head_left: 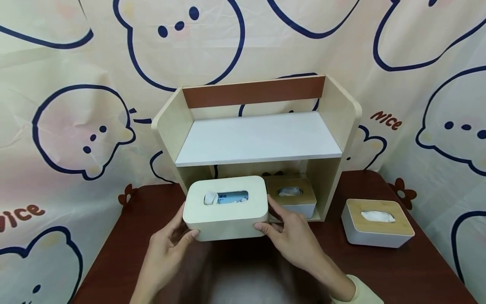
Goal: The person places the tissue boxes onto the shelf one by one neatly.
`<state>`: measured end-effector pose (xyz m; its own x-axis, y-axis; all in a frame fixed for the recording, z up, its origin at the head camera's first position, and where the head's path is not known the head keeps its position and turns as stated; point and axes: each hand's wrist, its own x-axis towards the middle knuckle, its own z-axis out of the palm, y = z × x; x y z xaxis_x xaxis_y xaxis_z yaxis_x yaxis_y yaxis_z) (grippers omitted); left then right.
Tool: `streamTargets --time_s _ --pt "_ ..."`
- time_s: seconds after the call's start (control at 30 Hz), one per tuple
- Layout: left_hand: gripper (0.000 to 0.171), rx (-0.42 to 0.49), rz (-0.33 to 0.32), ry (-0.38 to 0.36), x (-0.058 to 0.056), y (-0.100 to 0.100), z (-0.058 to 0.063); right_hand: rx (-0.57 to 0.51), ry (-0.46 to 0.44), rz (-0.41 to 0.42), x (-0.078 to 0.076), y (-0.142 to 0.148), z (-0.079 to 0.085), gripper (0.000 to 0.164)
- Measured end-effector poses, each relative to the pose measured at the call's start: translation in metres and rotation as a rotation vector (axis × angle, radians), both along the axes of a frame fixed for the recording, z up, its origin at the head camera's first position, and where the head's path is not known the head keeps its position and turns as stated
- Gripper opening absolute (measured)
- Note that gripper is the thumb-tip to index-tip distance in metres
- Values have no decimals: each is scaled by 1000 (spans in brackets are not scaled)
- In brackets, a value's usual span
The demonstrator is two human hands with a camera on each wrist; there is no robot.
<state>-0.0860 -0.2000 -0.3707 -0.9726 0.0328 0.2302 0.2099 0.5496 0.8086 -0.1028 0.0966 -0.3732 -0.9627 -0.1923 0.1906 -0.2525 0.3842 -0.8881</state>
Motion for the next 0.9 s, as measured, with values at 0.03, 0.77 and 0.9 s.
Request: streamTargets --time_s 0.03,0.77,0.9 --pt "77 -4 1 2 0 -1 4 10 5 6 0 0 4 83" --pt "74 -65 12 148 4 -6 63 150 254 28 -4 -3 66 78" --pt "74 -84 17 150 4 -8 74 156 283 39 -4 -4 78 78"
